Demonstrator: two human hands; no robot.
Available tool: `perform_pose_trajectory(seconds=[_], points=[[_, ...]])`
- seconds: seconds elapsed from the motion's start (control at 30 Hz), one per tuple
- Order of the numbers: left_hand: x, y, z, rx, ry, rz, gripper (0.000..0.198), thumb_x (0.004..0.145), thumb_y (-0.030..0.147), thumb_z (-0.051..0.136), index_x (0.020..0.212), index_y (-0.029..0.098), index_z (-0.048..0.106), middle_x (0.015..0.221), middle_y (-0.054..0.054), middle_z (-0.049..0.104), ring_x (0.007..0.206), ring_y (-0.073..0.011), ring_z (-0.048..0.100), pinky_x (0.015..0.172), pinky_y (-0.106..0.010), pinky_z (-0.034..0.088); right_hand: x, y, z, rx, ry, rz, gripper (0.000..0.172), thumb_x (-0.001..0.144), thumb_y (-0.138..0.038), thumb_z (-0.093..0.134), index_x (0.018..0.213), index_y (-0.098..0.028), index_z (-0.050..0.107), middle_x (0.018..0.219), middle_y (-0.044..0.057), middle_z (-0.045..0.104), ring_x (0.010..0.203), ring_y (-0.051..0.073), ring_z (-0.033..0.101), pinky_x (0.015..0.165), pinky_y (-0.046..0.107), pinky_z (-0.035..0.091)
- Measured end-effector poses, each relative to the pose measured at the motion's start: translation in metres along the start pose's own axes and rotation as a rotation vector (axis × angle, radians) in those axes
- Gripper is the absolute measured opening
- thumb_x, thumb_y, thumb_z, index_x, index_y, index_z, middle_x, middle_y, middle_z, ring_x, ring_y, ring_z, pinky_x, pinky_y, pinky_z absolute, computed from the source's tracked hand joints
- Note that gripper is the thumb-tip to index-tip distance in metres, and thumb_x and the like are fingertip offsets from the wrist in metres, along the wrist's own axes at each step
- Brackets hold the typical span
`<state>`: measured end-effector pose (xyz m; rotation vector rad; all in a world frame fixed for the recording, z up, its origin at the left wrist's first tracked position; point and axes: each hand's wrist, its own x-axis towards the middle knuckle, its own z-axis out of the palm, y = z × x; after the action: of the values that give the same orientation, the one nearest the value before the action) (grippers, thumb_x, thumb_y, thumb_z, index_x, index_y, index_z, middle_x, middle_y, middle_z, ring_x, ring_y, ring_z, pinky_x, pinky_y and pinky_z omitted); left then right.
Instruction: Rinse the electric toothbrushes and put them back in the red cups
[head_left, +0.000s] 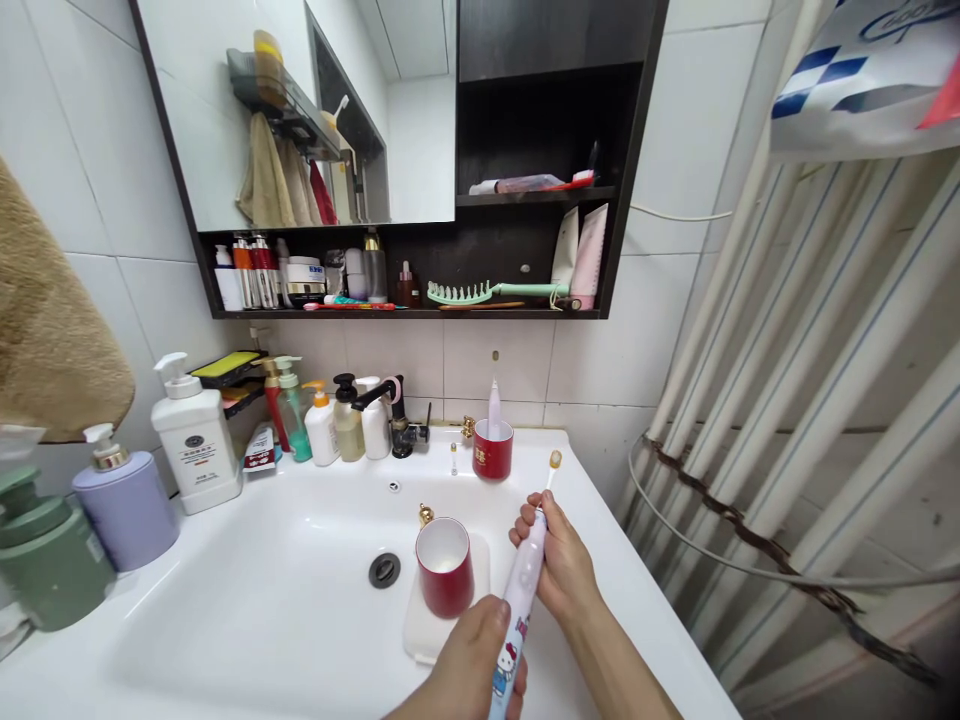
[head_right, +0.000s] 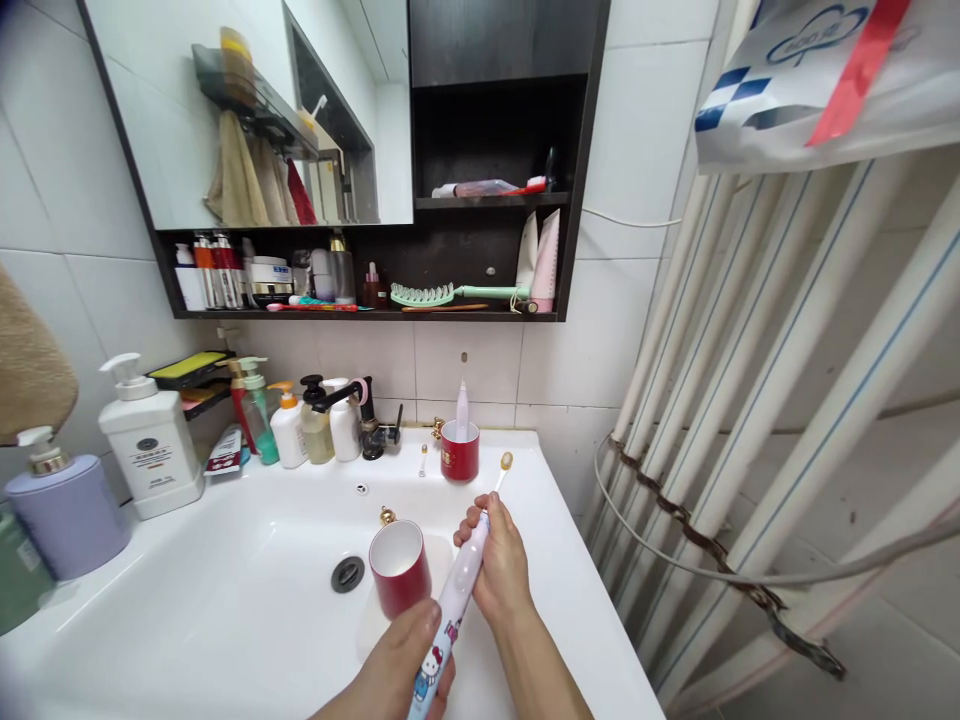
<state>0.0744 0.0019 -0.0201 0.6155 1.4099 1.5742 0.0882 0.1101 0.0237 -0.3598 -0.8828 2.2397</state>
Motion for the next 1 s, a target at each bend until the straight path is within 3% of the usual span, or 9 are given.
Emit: perform_pose_trajectory(seconds=[0.1,0.23,0.4,0.7,0.83,1.0], points=[[0.0,-0.004,-0.001,0.067,0.047,0.042,0.046,0.054,0.063,0.034,0.065,0.019,0.033,0.042,0.006,0.041,0.027,-0.0049,0.033,0.031,-0.019,0.022,0.0,0.002,-0.001,0.007,0.004,-0.001,0.015,0.065,-0.032,0.049,0.062,-0.019,0.043,0.044,-0.008,0.039,0.037,0.004,0.037,0.039,0.017,0.034],[0.001,-0.007,-0.002,-0.008,0.005,-0.024,0.05,0.053,0.067,0.029,0.066,0.019,0.032,0.039,0.006,0.041,0.026,-0.0066,0.034,0.029,-0.019,0.021,0.001,0.003,-0.003,0.021,-0.001,0.019,0.015,0.065,-0.032,0.049,0.062,-0.019,0.042,0.042,-0.009,0.037,0.035,0.004,0.035,0.037,0.017,0.031],[-0.002,-0.008,-0.002,0.029,0.031,0.05,0.044,0.057,0.062,0.034,0.063,0.018,0.032,0.041,0.007,0.041,0.027,-0.004,0.033,0.03,-0.018,0.022,0.003,0.0,-0.003,0.014,-0.042,0.066,0.017,0.067,-0.036,0.046,0.065,-0.019,0.043,0.04,-0.009,0.035,0.034,0.004,0.033,0.037,0.017,0.031],[0.001,-0.011,-0.005,0.026,-0.01,0.02,0.047,0.054,0.065,0.031,0.063,0.019,0.031,0.038,0.007,0.04,0.024,-0.0048,0.032,0.028,-0.018,0.02,0.008,0.001,-0.008,-0.065,0.057,0.029,0.019,0.067,-0.04,0.043,0.068,-0.021,0.042,0.04,-0.01,0.035,0.033,0.004,0.034,0.036,0.018,0.032],[-0.002,-0.006,-0.008,0.047,-0.053,0.02,0.042,0.057,0.06,0.035,0.062,0.018,0.032,0.038,0.007,0.041,0.026,-0.0041,0.033,0.028,-0.016,0.02,0.016,-0.009,-0.022,-0.172,0.139,-0.057,0.02,0.066,-0.042,0.042,0.069,-0.022,0.042,0.05,-0.008,0.044,0.043,0.005,0.044,0.044,0.019,0.039],[-0.009,0.019,-0.031,-0.01,0.033,0.097,0.04,0.061,0.058,0.033,0.062,0.018,0.033,0.042,0.005,0.042,0.027,-0.0047,0.033,0.029,-0.017,0.019,0.021,0.001,-0.019,-0.512,0.107,-0.089,0.023,0.06,-0.035,0.052,0.073,-0.017,0.05,0.044,-0.009,0.037,0.037,0.004,0.038,0.035,0.017,0.034]])
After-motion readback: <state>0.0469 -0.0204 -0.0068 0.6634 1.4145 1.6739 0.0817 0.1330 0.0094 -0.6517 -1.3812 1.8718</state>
